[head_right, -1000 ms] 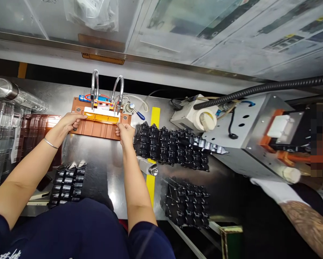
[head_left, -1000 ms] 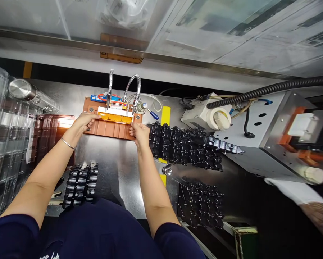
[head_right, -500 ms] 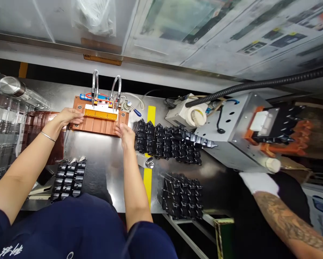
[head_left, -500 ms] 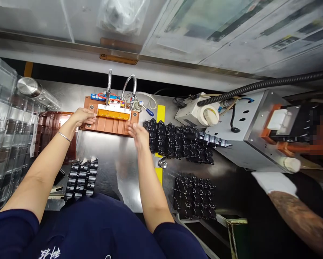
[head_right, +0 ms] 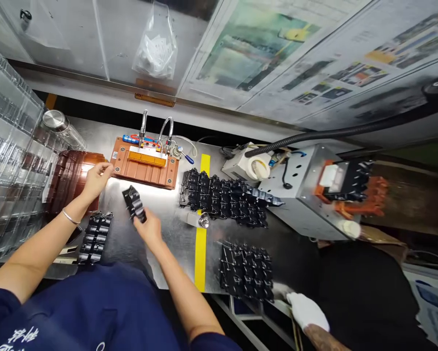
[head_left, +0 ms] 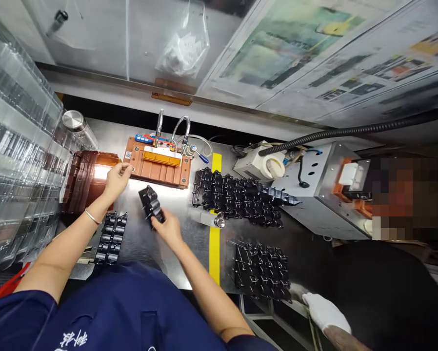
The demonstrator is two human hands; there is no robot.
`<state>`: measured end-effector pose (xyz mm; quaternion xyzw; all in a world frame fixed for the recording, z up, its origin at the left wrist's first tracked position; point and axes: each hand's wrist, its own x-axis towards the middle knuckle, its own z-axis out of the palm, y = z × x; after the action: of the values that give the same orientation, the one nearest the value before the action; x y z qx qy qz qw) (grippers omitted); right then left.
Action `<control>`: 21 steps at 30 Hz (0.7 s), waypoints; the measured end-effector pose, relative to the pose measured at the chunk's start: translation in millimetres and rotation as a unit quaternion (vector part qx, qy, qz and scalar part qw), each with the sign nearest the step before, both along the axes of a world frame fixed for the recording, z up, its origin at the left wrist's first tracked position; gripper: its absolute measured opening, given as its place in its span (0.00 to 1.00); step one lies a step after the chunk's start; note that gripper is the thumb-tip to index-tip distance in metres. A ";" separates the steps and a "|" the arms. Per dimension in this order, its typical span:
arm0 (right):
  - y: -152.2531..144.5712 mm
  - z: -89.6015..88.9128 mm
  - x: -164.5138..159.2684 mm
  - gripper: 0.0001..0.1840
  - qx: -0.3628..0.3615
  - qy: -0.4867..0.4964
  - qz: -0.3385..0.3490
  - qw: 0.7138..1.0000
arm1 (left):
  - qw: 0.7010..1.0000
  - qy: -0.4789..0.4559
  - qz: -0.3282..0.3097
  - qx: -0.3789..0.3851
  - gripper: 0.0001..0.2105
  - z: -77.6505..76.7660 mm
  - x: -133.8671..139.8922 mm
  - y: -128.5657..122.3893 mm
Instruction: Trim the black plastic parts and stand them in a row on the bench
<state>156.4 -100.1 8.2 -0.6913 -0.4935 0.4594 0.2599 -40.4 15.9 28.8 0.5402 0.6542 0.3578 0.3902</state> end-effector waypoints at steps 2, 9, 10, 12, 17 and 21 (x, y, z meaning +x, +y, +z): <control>41.7 8.6 14.6 0.22 0.049 -0.050 0.024 0.997 | 0.994 0.045 -0.038 0.090 0.09 3.8 10.3 -6.6; 110.0 -21.3 10.4 0.20 0.234 -0.336 0.215 0.887 | 0.930 0.217 -0.220 0.199 0.08 -22.5 42.3 9.3; 110.4 -26.4 11.9 0.20 0.240 -0.341 0.224 0.881 | 0.922 0.239 -0.233 0.199 0.08 -28.4 42.9 16.2; 113.9 -31.0 22.3 0.19 0.244 -0.340 0.240 0.876 | 0.907 0.273 -0.255 0.196 0.09 -38.4 42.7 31.6; 157.8 -18.2 79.9 0.22 0.212 -0.372 0.176 0.886 | 0.882 0.327 -0.285 0.185 0.14 -52.9 44.3 60.7; 197.7 -9.2 122.2 0.23 0.088 -0.478 0.128 0.865 | 0.876 0.352 -0.280 0.171 0.19 -61.1 49.8 58.6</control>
<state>278.6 97.5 -0.9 -0.7312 -0.6797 0.0567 -0.0092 9.4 74.4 -32.3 0.8495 0.4982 0.1262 0.1192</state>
